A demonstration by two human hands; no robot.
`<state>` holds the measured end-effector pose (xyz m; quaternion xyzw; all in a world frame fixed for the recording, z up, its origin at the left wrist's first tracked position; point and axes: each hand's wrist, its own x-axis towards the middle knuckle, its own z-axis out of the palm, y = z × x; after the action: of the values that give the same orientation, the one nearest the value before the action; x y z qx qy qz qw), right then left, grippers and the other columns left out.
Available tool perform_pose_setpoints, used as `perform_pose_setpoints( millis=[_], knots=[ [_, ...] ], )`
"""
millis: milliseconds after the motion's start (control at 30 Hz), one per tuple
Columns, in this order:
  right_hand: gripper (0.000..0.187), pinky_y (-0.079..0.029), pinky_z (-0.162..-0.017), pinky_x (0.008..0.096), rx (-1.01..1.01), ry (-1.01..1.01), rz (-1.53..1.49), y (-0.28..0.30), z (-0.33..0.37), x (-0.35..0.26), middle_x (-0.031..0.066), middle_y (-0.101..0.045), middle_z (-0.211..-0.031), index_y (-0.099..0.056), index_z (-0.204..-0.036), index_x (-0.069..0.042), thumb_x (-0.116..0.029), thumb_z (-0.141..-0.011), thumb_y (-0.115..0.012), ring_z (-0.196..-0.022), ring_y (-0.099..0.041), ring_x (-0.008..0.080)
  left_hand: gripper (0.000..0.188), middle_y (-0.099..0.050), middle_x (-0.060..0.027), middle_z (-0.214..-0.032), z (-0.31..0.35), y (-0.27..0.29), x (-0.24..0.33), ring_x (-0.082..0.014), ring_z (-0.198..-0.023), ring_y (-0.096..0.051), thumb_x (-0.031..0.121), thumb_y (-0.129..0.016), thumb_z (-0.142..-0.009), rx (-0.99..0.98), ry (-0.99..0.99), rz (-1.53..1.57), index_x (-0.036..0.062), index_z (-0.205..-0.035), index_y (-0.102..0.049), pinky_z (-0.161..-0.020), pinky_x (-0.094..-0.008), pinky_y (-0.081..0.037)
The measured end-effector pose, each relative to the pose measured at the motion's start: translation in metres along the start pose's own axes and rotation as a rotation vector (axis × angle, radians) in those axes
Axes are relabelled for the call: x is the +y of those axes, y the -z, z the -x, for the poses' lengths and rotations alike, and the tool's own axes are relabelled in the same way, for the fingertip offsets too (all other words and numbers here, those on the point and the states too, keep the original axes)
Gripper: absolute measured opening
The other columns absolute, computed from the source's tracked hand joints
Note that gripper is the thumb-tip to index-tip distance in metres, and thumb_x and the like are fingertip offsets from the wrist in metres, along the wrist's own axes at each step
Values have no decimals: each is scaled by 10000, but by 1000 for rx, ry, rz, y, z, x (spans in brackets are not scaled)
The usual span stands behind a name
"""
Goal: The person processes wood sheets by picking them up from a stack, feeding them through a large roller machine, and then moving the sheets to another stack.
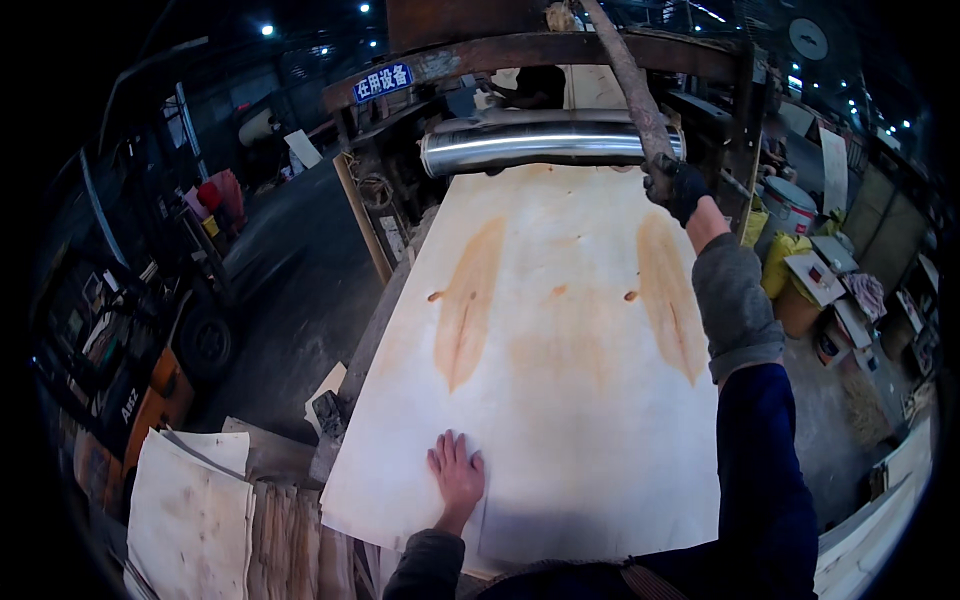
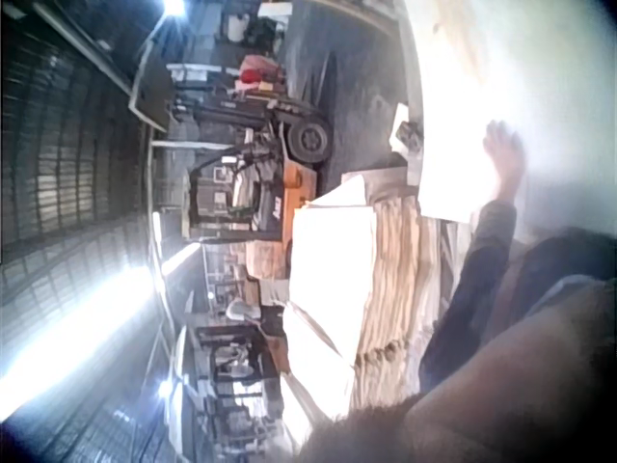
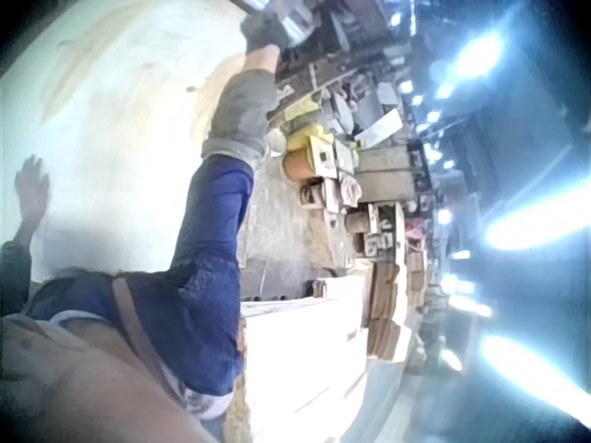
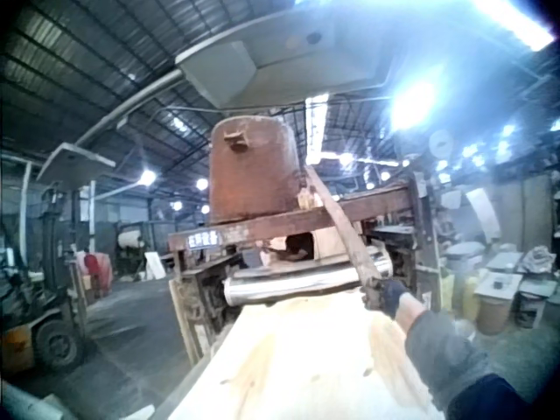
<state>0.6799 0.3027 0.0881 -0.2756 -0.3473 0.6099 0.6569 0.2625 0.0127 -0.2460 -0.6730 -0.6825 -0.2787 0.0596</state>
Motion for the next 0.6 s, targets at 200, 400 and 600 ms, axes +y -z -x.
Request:
perform_pose_setpoints(
  millis=[200,400,600],
  knots=[
    [242,-467,-550,328,79,18,18,-28,9,-31,117,-558,-845,-485,-1004,-19,-173,-836,-568,-697,-540,236,440,-399,-193,-1287,-1,-3,-3,-347,-1230,-316,224,-536,-785,13,4,-8,9,-1164,-472,-1026,-523,-162],
    [237,-462,-576,357,212,56,51,-32,-18,-37,98,-564,-832,-486,-1012,-72,-121,-810,-600,-720,-551,245,446,-403,-184,-1286,1,0,-4,-333,-1234,-315,223,-545,-775,13,18,-3,13,-1162,-477,-1029,-521,-162],
    [254,-442,-611,414,77,-45,110,6,-54,-40,96,-565,-831,-487,-1026,-111,-118,-801,-605,-724,-546,268,448,-398,-179,-1292,-2,0,-3,-326,-1241,-306,228,-537,-779,-21,40,4,20,-1171,-474,-1033,-516,-159]
  ],
)
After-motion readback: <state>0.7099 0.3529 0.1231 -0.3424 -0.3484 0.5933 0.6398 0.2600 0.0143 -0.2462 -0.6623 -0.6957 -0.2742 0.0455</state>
